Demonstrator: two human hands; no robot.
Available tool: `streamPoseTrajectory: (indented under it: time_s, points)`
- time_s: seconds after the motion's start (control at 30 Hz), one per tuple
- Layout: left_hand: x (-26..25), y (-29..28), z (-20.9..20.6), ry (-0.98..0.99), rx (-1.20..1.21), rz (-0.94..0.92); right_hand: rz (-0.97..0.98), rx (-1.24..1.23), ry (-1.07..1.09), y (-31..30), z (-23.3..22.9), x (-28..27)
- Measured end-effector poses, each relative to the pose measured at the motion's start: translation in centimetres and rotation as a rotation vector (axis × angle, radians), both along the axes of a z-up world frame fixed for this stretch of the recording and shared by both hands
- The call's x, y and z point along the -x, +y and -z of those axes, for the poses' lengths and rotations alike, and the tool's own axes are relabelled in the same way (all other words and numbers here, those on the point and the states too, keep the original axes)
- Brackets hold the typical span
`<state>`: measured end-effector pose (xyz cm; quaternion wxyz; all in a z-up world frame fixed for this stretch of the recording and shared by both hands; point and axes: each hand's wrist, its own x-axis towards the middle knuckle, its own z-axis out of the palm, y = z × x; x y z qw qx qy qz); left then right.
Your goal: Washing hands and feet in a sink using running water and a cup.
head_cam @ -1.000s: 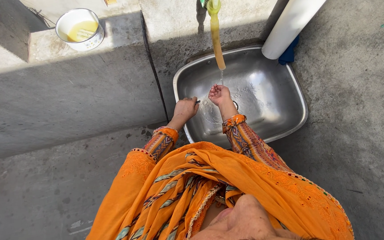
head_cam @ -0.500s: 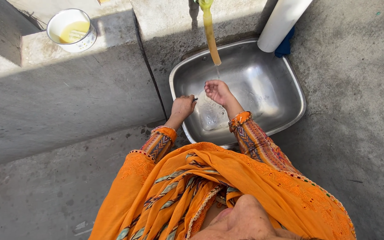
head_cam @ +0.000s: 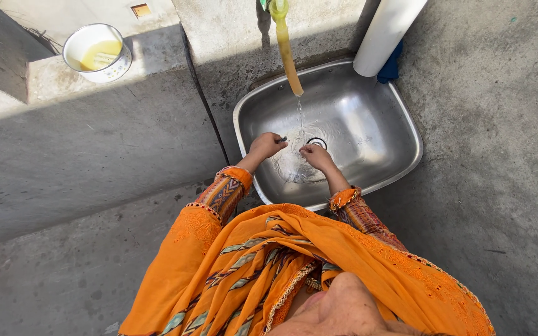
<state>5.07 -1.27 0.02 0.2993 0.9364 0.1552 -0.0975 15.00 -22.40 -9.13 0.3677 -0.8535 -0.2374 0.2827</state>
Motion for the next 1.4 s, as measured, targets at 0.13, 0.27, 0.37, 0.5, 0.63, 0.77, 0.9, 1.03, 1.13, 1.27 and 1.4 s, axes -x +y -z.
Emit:
streamPoseTrajectory:
  time_s: [0.13,0.27,0.37,0.5,0.63,0.77,0.9,1.03,1.13,1.27,1.4]
  points:
    - [-7.0,-1.0,4.4,-0.227,0.402,-0.123,-0.12,0.064,-0.118,-1.1,4.9,-0.5]
    - [-10.4,-1.8,3.4,-0.342,1.161,-0.352,-0.358,0.138,-0.051,-1.4,9.0,-2.1]
    - [-12.3,-1.6,3.9,-0.352,1.358,-0.418,-0.394,0.204,-0.04,-1.2,9.7,-2.6]
    - [-13.0,-1.9,5.2,-0.334,1.498,-0.435,-0.388,0.18,-0.005,-1.2,8.5,-2.2]
    - [-13.0,-1.6,6.0,-0.304,1.508,-0.521,-0.35,0.194,-0.003,-1.3,6.4,-1.6]
    - [-11.3,-1.7,3.6,-0.236,1.525,-0.564,-0.275,0.17,-0.045,-0.9,5.9,-1.7]
    - [-10.5,-1.5,3.2,-0.16,1.512,-0.515,-0.125,-0.011,-0.132,-0.7,4.8,-1.6]
    - [-10.7,-1.2,6.4,-0.167,1.452,-0.394,0.079,-0.214,-0.202,-0.3,-1.3,0.0]
    - [-10.5,-1.6,8.0,-0.17,1.223,-0.354,0.276,-0.463,-0.205,0.0,-5.1,1.1]
    - [-9.9,-2.4,8.9,-0.063,1.099,-0.274,0.311,-0.642,-0.173,0.0,-6.3,1.9]
    - [-7.0,-4.2,2.8,0.049,0.967,-0.16,0.309,-0.652,-0.209,-0.1,-5.0,1.8]
